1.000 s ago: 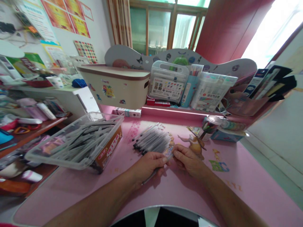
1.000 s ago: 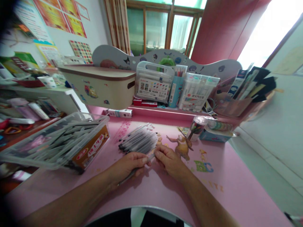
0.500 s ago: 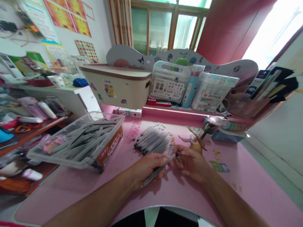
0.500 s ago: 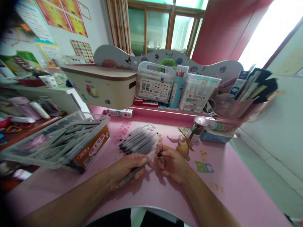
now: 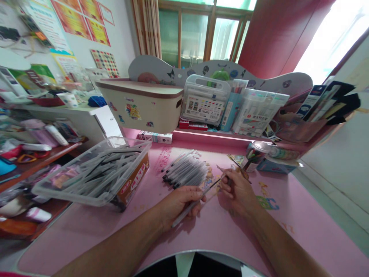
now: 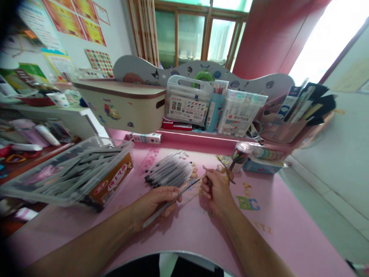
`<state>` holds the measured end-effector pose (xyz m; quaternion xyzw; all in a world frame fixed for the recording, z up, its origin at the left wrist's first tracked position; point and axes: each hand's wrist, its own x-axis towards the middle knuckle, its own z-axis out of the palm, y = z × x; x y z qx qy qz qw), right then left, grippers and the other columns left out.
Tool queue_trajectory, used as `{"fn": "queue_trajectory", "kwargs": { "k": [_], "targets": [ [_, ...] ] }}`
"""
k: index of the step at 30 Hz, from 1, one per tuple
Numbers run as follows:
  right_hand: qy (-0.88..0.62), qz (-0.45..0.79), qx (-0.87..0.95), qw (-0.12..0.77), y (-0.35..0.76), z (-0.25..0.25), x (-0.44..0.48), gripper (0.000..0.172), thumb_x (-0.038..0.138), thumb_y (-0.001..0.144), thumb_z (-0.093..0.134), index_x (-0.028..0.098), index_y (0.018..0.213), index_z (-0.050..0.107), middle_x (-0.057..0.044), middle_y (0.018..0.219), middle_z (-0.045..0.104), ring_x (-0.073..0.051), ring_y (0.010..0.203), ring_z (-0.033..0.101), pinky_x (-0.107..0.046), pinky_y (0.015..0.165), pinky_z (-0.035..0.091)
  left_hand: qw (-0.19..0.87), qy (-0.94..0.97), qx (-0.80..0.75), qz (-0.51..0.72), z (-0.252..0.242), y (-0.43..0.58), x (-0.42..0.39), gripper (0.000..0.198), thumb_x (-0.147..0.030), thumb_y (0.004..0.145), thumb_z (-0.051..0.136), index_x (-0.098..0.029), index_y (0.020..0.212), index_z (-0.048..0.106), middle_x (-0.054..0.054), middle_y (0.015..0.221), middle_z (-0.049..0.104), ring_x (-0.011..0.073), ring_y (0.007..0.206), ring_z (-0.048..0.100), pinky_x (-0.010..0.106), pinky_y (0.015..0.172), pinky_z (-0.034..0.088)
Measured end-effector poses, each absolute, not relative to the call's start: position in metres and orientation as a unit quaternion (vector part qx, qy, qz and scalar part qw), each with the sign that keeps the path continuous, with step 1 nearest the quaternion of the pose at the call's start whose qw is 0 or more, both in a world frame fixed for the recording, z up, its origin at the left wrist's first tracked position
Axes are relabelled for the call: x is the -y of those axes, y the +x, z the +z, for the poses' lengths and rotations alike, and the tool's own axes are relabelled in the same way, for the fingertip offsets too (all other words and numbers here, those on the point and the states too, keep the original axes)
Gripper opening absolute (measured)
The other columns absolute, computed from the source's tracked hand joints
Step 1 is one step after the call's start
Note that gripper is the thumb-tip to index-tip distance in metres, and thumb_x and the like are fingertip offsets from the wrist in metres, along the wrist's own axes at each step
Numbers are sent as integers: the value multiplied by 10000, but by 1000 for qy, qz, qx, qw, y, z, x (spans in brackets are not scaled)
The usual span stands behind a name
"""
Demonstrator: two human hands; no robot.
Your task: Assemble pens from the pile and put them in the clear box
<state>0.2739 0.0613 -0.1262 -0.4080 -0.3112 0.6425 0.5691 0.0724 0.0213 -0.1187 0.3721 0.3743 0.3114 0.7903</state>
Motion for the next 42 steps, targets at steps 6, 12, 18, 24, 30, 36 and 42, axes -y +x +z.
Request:
{"fn": "queue_trajectory", "kwargs": {
  "k": [6,12,18,24,30,36,42],
  "targets": [
    [-385,593,243,663,297,-128,-81,298,233,707,722,211,679,426,86,566,423,-30,379,275,-125,285,241,837,267,-317,357,-120,74,-21,209,-117,580,563,-173,776,520,-6,622,565,61,401,423,148,366,242],
    [-342,689,253,587,268,-129,-60,345,268,728,779,217,729,438,82,580,436,-30,390,279,-112,314,225,809,248,-313,432,-114,82,-17,434,-98,627,739,-181,1021,578,-76,670,453,-4,409,244,120,368,115],
    [-369,736,289,489,242,-120,-33,326,322,750,766,212,749,459,76,591,488,-32,384,294,-117,309,199,747,244,-323,527,-118,87,-22,410,-376,660,837,-133,934,653,-36,702,500,17,475,336,122,398,239],
    [-344,750,272,496,248,-120,-36,283,97,596,635,214,837,545,57,635,499,-71,449,404,-152,352,283,700,212,-370,573,-120,84,-24,420,-459,741,761,-141,601,525,36,852,620,112,695,581,217,596,511],
    [-378,629,428,528,245,-121,-35,113,169,733,630,221,793,549,30,689,564,-112,549,511,-228,500,429,805,135,-313,486,-116,83,-22,339,-385,921,569,-147,685,520,-12,655,542,38,412,397,133,360,357],
    [-419,331,652,539,243,-117,-19,151,163,911,509,236,901,640,-44,871,693,-203,862,642,-338,802,506,822,52,-331,460,-118,92,-19,164,-190,929,533,-83,849,629,59,732,632,87,549,594,161,476,488],
    [-361,205,771,483,239,-128,-13,312,106,947,450,268,1166,603,-63,1179,710,-218,1155,630,-444,1045,452,833,16,-298,466,-116,105,-8,165,-105,903,499,-98,904,664,78,754,686,171,723,689,276,696,574]
  ]
}}
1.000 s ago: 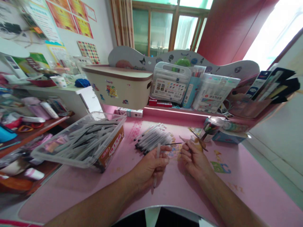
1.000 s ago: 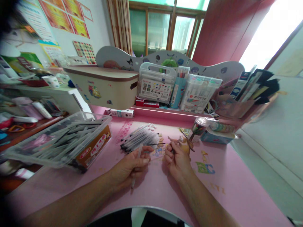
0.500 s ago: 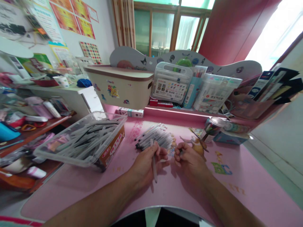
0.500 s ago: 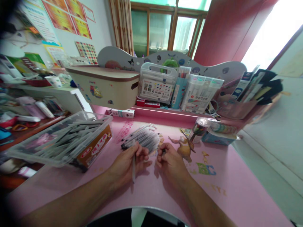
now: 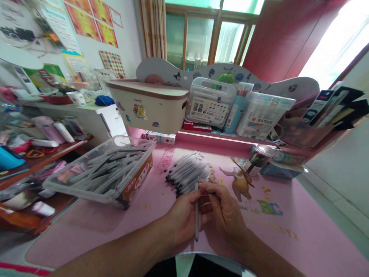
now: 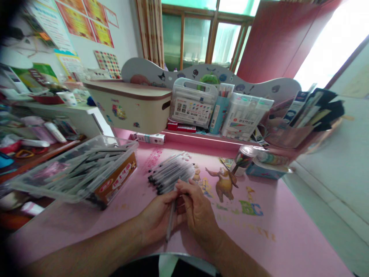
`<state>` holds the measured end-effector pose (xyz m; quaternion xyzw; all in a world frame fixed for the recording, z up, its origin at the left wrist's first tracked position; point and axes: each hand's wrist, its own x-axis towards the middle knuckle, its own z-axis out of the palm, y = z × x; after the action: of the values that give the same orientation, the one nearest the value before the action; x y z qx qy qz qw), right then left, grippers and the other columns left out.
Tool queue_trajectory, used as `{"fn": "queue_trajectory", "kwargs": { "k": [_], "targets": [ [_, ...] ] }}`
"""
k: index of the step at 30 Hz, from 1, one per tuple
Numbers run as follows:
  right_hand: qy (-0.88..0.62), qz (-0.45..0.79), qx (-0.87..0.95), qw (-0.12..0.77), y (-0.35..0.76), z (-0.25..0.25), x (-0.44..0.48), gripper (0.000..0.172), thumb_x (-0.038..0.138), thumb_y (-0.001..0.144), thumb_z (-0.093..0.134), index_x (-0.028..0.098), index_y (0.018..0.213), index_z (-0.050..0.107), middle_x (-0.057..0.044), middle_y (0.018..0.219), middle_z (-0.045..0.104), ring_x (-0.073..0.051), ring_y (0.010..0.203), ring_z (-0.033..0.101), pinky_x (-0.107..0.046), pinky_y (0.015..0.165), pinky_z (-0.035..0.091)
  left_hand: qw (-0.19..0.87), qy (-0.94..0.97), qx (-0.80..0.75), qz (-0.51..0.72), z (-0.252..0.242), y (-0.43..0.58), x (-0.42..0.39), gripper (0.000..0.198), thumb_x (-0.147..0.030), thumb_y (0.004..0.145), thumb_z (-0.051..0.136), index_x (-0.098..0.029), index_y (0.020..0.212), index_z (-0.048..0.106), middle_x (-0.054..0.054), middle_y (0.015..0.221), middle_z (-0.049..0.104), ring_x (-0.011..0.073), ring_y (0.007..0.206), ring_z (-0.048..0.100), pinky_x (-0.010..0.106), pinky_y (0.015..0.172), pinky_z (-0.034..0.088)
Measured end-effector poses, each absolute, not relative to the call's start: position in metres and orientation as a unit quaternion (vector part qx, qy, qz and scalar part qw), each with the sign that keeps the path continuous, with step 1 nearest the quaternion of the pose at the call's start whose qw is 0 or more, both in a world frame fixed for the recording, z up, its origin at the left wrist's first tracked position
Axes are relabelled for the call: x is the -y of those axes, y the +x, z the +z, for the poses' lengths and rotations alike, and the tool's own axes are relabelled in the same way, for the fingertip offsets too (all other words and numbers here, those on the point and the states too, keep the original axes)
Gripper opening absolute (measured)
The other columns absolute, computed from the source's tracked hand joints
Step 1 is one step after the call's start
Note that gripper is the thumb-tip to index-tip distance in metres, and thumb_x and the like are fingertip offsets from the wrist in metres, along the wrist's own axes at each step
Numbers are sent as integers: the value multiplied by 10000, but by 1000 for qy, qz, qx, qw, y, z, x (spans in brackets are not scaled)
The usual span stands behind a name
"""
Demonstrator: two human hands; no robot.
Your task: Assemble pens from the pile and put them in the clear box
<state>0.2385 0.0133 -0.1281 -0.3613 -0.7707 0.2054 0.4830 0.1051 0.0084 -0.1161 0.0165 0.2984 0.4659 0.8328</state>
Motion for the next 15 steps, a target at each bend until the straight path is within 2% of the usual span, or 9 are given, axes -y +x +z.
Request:
{"fn": "queue_trajectory", "kwargs": {
  "k": [3,6,10,13,15],
  "targets": [
    [-333,130,836,417,237,-131,-15,358,97,949,431,243,1252,554,-67,1241,684,-220,1266,554,-518,1150,313,832,-2,-293,471,-114,108,-8,178,-88,888,485,-92,865,661,61,671,659,147,635,667,214,595,539],
    [-312,92,864,383,237,-132,-18,315,122,938,464,230,1215,568,-70,1271,659,-247,1316,490,-567,1165,235,839,-17,-276,470,-114,108,-10,181,-46,858,476,-88,888,650,39,657,638,109,555,621,168,506,487],
    [-334,113,834,425,246,-133,-23,237,164,946,449,220,1132,585,-87,1229,638,-239,1218,526,-488,1060,391,835,-10,-301,460,-118,104,-11,110,-120,885,512,-101,851,615,21,644,597,84,498,568,146,439,436],
    [-388,98,791,463,254,-135,-33,208,148,948,422,208,1045,596,-96,1131,652,-230,1106,564,-435,956,459,834,45,-347,426,-118,98,-9,129,-167,898,516,-126,785,562,-9,608,526,37,390,418,111,342,249],
    [-413,79,795,437,257,-139,-41,221,125,923,438,197,1036,614,-106,1124,668,-244,1088,566,-448,953,455,818,107,-361,435,-112,94,-8,124,-151,892,510,-139,770,530,-28,615,496,12,370,317,102,346,161]
  ]
}}
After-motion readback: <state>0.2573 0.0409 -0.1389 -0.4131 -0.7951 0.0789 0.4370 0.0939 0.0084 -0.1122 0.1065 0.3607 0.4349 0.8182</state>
